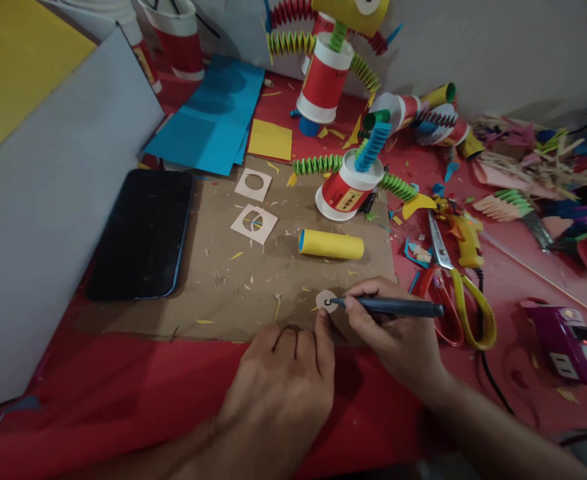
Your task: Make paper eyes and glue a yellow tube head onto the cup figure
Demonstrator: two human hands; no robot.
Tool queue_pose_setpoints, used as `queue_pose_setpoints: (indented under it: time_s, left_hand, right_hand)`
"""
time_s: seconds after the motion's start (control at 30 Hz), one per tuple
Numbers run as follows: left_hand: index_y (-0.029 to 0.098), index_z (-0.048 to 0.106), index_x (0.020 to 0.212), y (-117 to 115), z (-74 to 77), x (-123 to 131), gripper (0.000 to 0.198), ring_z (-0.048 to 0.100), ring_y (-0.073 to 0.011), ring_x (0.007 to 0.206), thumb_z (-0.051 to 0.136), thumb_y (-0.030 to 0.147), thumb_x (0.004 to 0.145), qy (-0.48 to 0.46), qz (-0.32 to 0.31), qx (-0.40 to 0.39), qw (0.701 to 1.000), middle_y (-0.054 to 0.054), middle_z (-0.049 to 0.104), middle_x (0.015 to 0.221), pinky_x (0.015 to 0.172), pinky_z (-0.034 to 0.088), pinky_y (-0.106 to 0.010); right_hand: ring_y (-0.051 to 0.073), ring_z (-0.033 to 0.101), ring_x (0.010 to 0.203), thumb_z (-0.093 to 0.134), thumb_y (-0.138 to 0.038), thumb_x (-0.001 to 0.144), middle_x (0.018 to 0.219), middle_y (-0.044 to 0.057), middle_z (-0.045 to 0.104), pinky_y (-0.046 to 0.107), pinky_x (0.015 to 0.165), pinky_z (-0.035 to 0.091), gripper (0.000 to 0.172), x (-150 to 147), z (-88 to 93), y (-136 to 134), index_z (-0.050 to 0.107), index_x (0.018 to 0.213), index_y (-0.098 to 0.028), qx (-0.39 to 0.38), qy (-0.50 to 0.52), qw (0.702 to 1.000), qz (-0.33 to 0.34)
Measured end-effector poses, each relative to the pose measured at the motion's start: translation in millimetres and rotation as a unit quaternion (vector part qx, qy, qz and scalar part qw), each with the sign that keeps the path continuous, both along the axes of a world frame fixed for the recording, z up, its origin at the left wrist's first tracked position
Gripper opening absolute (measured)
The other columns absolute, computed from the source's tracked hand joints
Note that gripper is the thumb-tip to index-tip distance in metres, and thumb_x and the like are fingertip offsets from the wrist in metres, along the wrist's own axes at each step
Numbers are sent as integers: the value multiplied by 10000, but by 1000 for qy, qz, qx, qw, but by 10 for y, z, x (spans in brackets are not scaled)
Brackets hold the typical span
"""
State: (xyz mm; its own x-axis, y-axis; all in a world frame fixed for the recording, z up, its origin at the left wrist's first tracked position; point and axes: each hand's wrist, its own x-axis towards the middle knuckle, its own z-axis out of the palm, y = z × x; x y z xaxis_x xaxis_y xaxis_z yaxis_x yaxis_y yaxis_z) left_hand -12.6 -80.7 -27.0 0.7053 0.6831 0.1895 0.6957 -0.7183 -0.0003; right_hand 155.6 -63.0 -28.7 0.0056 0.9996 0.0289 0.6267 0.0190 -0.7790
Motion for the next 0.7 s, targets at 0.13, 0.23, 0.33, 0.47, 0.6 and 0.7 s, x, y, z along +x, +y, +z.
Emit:
queue_pose_setpoints:
  time_s: [0.13,0.23,0.33,0.47,0.6,0.7]
  left_hand:
    - [68,561,1152,-19,-24,-10,407,500,-149,567,454,2,764,-32,9,-32,999,-37,602,653,579,382,-315]
    - [76,542,1182,-25,-32,-15,403,511,-151,577,467,40,787,-52,13,-51,997,-41,601,668,593,395,-325]
    - [67,545,1162,-14,-21,-13,393,517,-143,558,446,26,784,-32,11,-39,999,-32,596,650,577,404,-312]
    - [46,574,1113,14,3,-5,401,537,-148,532,445,11,735,3,4,-1,1000,-26,594,616,525,411,-292]
    - [32,594,1096,16,36,-10,390,533,-148,502,442,39,737,2,14,26,1000,-29,593,598,504,416,-291]
    - [31,615,1076,-6,52,-15,385,525,-146,479,444,23,732,19,31,36,999,-27,584,572,491,409,-287]
  right_hand:
    - [99,533,535,584,-228,790,642,-19,617,206,473,435,45,-9,-8,4,608,766,-198,-3,1,1000,2]
    - [109,565,568,587,-243,801,679,-11,638,215,496,454,52,3,-18,3,614,790,-200,-12,0,1000,14]
    - [121,601,610,579,-239,815,704,-8,654,229,537,482,48,28,-22,-12,617,815,-209,-5,-2,1000,21]
    - [151,653,762,547,-164,833,851,11,693,291,707,530,200,76,-21,-70,602,1013,-231,63,-10,998,30]
    - [166,649,834,568,-85,800,1006,34,697,322,757,530,380,123,-40,-137,570,1146,-243,155,-57,981,100]
    - [156,629,786,594,-69,775,1000,36,704,317,731,525,447,140,-68,-158,553,1194,-220,198,-86,964,155]
